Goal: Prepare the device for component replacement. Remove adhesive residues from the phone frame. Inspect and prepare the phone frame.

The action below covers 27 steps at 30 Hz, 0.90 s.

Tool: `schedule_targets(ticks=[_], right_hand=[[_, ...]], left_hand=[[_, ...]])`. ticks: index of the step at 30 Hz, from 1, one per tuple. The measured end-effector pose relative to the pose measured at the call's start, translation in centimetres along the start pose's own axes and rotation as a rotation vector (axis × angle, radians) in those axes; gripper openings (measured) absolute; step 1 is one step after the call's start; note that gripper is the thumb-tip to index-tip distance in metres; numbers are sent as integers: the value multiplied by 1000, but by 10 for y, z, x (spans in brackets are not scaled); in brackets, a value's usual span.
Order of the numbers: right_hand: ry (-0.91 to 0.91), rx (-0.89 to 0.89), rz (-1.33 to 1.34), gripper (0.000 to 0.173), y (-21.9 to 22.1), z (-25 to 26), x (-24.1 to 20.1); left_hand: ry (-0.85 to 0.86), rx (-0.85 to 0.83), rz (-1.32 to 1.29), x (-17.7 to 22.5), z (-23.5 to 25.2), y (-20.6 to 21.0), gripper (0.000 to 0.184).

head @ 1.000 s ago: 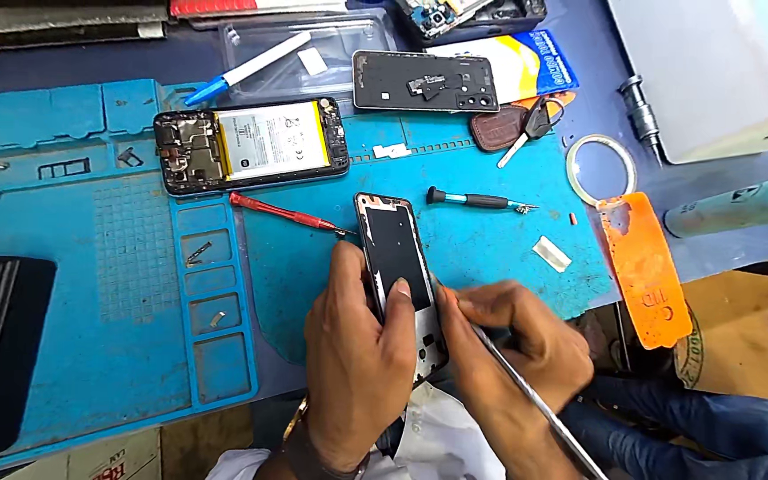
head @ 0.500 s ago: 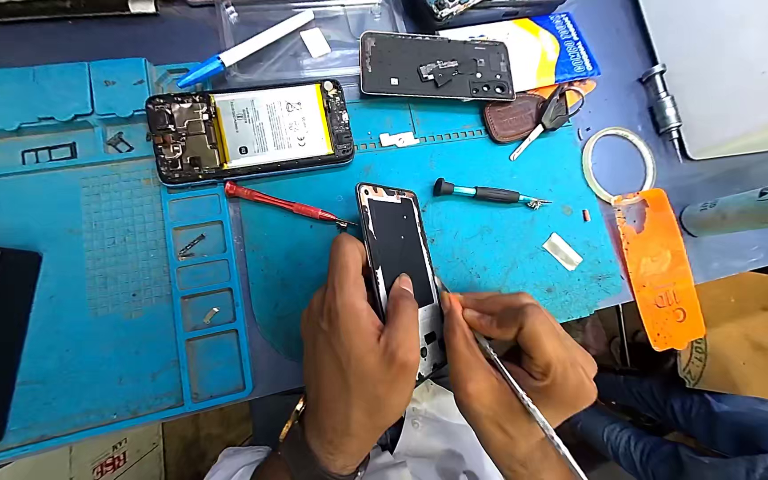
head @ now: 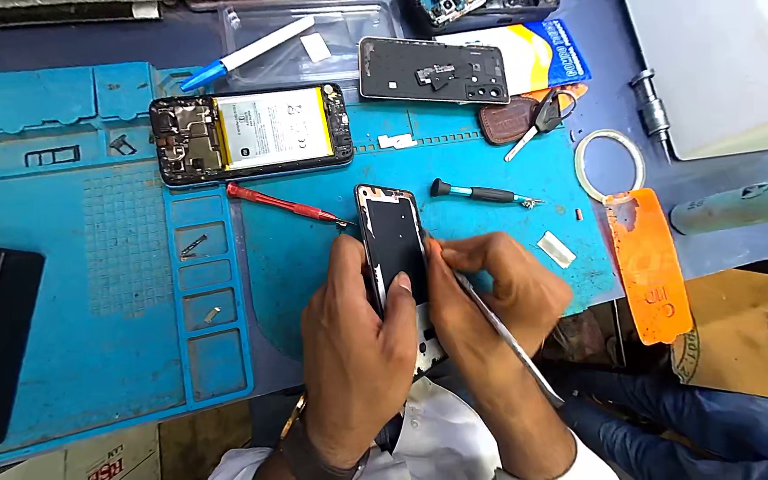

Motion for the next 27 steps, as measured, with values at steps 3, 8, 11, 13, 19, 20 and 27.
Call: schedule_targets(ticks=[3,8,11,13,19,20,27], right_hand=[[12,-14,13,14,-2,2,2],[132,124,331,17,-25,-24,15],[130,120,364,19,-24,-25,13],[118,99,328,17,-20,-24,12],[133,111,337,19,-22,-24,12],[137,100,328,18,-21,-24,12],[61,32,141,15,-15,-16,2]], left_hand=[[-11,19,-16,0,-1,-2,22],[-12,14,-8,-1,1,0,22],[-6,7,-13,-1,0,0,21],[-5,14,-11,-1,0,0,21],[-12,18,-2,-1,0,0,22],[-9,17,0,0,0,0,22],[-4,12,5,-1,0,1,23]])
Point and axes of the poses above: each hand's wrist, its own z-axis towards the middle knuckle, its own y-axis out of the palm, x = y × z, the point moved 8 cm from there along z, towards the middle knuckle, and after that the axes turned 8 degrees about x, right-handed, at the moved point
